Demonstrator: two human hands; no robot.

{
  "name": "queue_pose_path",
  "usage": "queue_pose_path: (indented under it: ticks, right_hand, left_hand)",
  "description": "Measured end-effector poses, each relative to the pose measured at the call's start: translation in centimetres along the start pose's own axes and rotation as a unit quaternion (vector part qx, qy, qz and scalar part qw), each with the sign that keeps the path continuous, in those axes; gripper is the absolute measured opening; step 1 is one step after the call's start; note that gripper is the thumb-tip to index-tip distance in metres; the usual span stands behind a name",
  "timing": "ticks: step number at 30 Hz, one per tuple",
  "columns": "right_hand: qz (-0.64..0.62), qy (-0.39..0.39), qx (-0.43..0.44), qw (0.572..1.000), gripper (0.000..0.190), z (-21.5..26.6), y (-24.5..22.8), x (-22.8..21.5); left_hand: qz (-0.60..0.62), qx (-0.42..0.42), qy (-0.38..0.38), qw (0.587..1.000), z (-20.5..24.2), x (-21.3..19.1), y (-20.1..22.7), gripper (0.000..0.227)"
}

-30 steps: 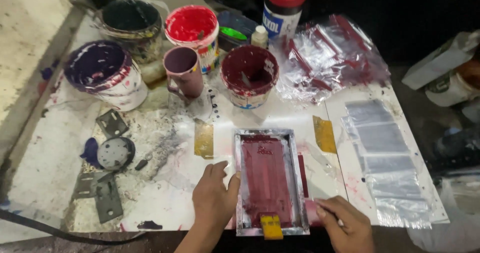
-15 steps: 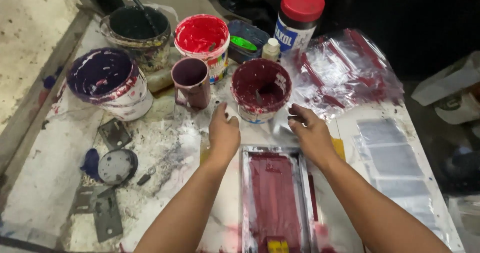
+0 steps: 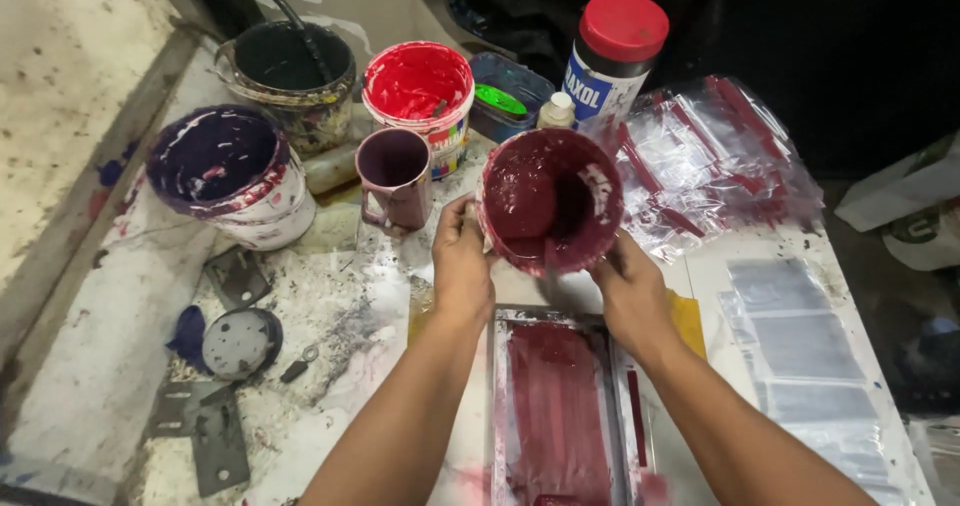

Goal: The person pours dark red ink from a container into a rectangular metal tray and spreads it evenly using a yellow squeegee. They then pick up a clear plastic sheet and place it onto the work surface.

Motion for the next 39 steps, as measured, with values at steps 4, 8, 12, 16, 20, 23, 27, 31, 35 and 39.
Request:
queue_pose_path:
  ticks: [4,8,12,16,20,23,27,31,35,39]
  right_hand:
    - [-0.016,0.029,-0.063,0.997,0.042,3.0,4.9,-1.0]
    - [-0.064,0.028,-0.128,0.989,0.037,5.8,9.6,-2.3]
    - [-0.060,-0.014,-0.126,0.990,0.036,9.5,-1.7,-1.7]
    - [-0.039,-0.060,-0.154,0.986,0.056,10.9,-4.5,-2.1]
    - [-0.017,0.003,-0.039,0.999,0.046,12.4,-4.8,-2.4]
    - [0.008,0.125,-0.042,0.991,0.037,17.0,-6.0,-3.2]
    - [0.126,-0.125,0.012,0.984,0.079,24.8,5.4,-5.6]
    - [0.235,-0.072,-0.410,0.878,0.078,25.2,-2.6,-1.4]
    - [0.290,-0.014,-0.416,0.862,0.028,25.1,-3.6,-1.2]
    - [0.216,-0.017,-0.316,0.924,0.031,23.9,-5.8,-2.4]
  left_hand:
    - [0.074,-0.036,-0.102,0.991,3.2,-1.5,0.0,0.050]
    - [0.173,-0.165,-0.240,0.941,7.9,-2.3,-1.8,0.075]
    - [0.197,-0.176,-0.248,0.932,11.6,-2.7,-1.2,0.098]
    - [0.236,-0.179,-0.237,0.925,13.4,-3.5,-1.6,0.097]
    - [0.290,-0.189,-0.214,0.914,14.6,-4.5,-2.1,0.096]
    - [0.323,-0.197,-0.194,0.905,15.0,-5.4,-2.3,0.095]
    - [0.371,-0.209,-0.169,0.889,15.0,-6.1,-2.1,0.095]
    - [0.344,-0.188,-0.165,0.905,15.8,-5.6,-1.7,0.100]
    - [0.359,-0.211,-0.140,0.898,16.9,-5.1,-1.5,0.102]
    - [0.353,-0.242,-0.139,0.893,16.8,-5.3,-1.7,0.113]
Point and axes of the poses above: each hand's wrist, its own z-axis away from the middle knuckle, its own x-axis out of the palm, y = z × x, the point moved 2 cm from there along -z, towards the middle knuckle, and after that the axes turned 14 degrees about -x, right-handed, at the moved point
